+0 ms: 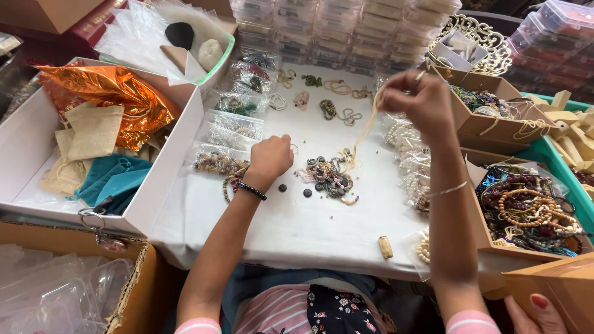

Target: Sort through and inspect various jewelry items like necklaces and beaded strings on a workbench.

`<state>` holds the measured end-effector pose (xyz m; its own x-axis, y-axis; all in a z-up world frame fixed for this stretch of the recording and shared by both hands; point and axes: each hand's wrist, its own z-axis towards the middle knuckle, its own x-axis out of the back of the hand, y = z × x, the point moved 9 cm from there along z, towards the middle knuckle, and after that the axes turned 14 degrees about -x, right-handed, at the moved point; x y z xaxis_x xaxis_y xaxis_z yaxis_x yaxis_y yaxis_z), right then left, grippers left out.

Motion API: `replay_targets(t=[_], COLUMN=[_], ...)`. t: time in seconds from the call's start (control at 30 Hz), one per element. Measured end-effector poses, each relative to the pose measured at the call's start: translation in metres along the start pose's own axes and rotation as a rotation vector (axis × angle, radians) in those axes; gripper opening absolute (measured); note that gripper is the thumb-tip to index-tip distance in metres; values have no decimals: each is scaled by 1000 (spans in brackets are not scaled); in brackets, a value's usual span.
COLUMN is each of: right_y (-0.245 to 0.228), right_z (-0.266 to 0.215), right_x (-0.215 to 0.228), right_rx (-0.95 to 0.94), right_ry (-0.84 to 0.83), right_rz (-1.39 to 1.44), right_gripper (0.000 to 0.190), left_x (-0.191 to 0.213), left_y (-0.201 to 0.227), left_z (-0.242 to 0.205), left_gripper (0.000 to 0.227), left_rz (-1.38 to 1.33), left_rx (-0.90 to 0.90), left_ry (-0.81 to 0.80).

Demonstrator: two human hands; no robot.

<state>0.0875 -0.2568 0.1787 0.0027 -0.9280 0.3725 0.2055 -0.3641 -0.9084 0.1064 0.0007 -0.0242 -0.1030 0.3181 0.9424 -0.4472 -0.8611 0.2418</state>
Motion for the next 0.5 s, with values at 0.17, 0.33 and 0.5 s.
replay_targets(t=[0.17,0.33,0.5], right_y=[-56,-90,-113], right_z=[23,49,73], right_x=[4,-16,-34], right_rx=[107,168,322], right_ry=[-9,-64,1], right_rz=[102,171,111], right_gripper=[8,6,10], left_x=[-2,-25,-26], left_y=[-8,-16,-14], left_z=[-2,0,-13], left_gripper=[22,22,23], left_rz=[27,2,-17], left_rx=[75,120,151], left_ry=[-10,-96,-263])
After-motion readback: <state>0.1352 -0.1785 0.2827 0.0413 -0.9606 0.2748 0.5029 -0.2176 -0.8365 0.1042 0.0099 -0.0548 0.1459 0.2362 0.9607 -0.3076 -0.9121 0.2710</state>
